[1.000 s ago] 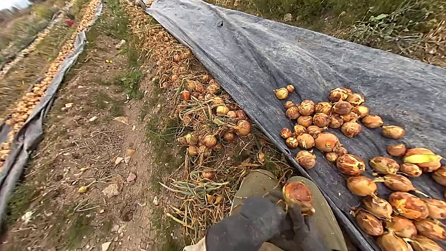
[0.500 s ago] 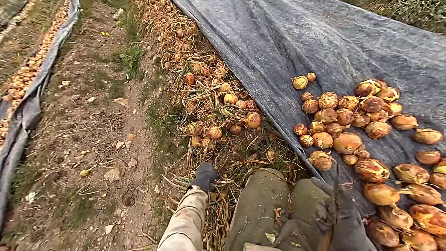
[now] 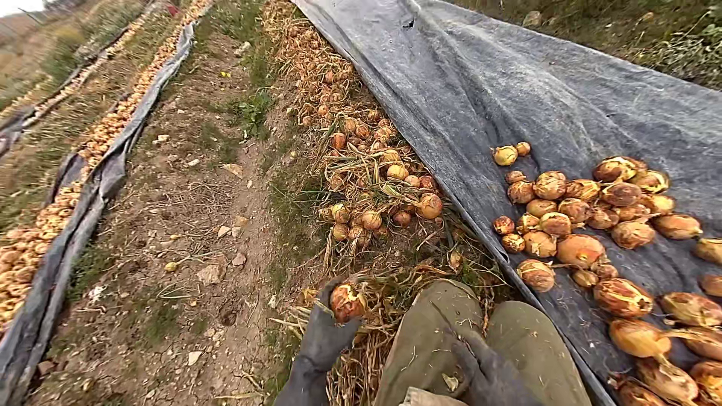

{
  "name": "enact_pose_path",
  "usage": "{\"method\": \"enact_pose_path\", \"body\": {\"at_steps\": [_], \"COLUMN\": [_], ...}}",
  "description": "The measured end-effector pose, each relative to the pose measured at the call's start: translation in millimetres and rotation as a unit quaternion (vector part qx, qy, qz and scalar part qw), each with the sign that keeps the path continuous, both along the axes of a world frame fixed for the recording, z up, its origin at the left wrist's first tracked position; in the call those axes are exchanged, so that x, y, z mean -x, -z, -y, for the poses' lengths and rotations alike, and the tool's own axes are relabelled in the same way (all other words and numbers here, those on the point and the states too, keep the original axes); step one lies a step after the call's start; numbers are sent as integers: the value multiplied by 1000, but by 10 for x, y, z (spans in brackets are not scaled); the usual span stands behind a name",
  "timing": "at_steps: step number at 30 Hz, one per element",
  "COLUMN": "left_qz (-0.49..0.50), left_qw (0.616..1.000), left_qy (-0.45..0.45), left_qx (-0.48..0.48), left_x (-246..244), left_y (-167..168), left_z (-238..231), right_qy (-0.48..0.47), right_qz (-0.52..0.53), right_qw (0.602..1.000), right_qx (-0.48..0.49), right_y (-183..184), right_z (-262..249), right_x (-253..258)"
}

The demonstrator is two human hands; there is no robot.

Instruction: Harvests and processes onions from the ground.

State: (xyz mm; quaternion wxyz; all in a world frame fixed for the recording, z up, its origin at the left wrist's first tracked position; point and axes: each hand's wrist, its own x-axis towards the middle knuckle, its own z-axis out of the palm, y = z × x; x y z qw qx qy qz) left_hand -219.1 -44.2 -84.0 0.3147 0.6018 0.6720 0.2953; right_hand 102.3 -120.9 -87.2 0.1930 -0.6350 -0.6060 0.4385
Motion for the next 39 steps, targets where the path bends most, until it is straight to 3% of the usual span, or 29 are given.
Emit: {"method": "enact_pose_path", "body": {"at_steps": [3,5,8,9,11,12,14,16,18,21,23,24,25,27,29,30,33,35,37,39], "left_qz": [98,117,13,-24,-56,-43,67,211,254,153,22,-61,-128,-211,-257,-272,-305,-341,-415,-471], "left_qw": [985,974,960,954,940,932,916,893,889,927,954,956,945,910,862,837,762,770,771,777], "left_qy": [100,166,271,297,331,338,301,222,151,150,201,233,274,352,421,452,520,489,373,275], "left_qx": [-98,-97,-65,-37,59,125,257,330,351,307,223,170,124,62,112,149,235,229,307,316], "left_x": [-261,-518,-759,-784,-808,-818,-861,-894,-913,-1029,-1135,-1180,-1224,-1333,-1517,-1632,-1965,-1972,-1944,-1629], "left_y": [-401,-563,-696,-741,-786,-777,-727,-666,-704,-887,-1019,-1065,-1108,-1066,-998,-987,-1053,-893,-901,-566], "left_z": [97,212,317,338,348,352,382,403,344,207,147,123,116,134,153,164,88,-132,-534,-858], "right_qy": [-22,-2,112,120,84,59,29,43,101,149,57,17,6,81,179,204,151,160,172,211], "right_qz": [-71,-180,-345,-347,-249,-161,-40,-45,-110,-43,41,48,22,-109,-230,-242,-144,-119,-12,57], "right_qw": [997,983,929,928,959,972,951,924,927,979,997,998,999,991,956,949,976,976,955,932], "right_qx": [-14,-43,-69,-66,-107,-163,-305,-377,-343,-131,18,48,40,6,18,12,-63,-86,-243,-289], "right_y": [-96,-228,-307,-310,-239,-166,-11,2,-97,-55,-3,44,113,203,207,229,121,89,105,57], "right_z": [-179,-168,-33,-16,-3,6,-8,-36,-24,34,45,49,65,78,61,82,217,151,42,-155], "right_x": [200,346,465,429,314,267,191,98,-3,-189,-257,-235,-188,-65,20,36,-93,-209,-392,-696]}}
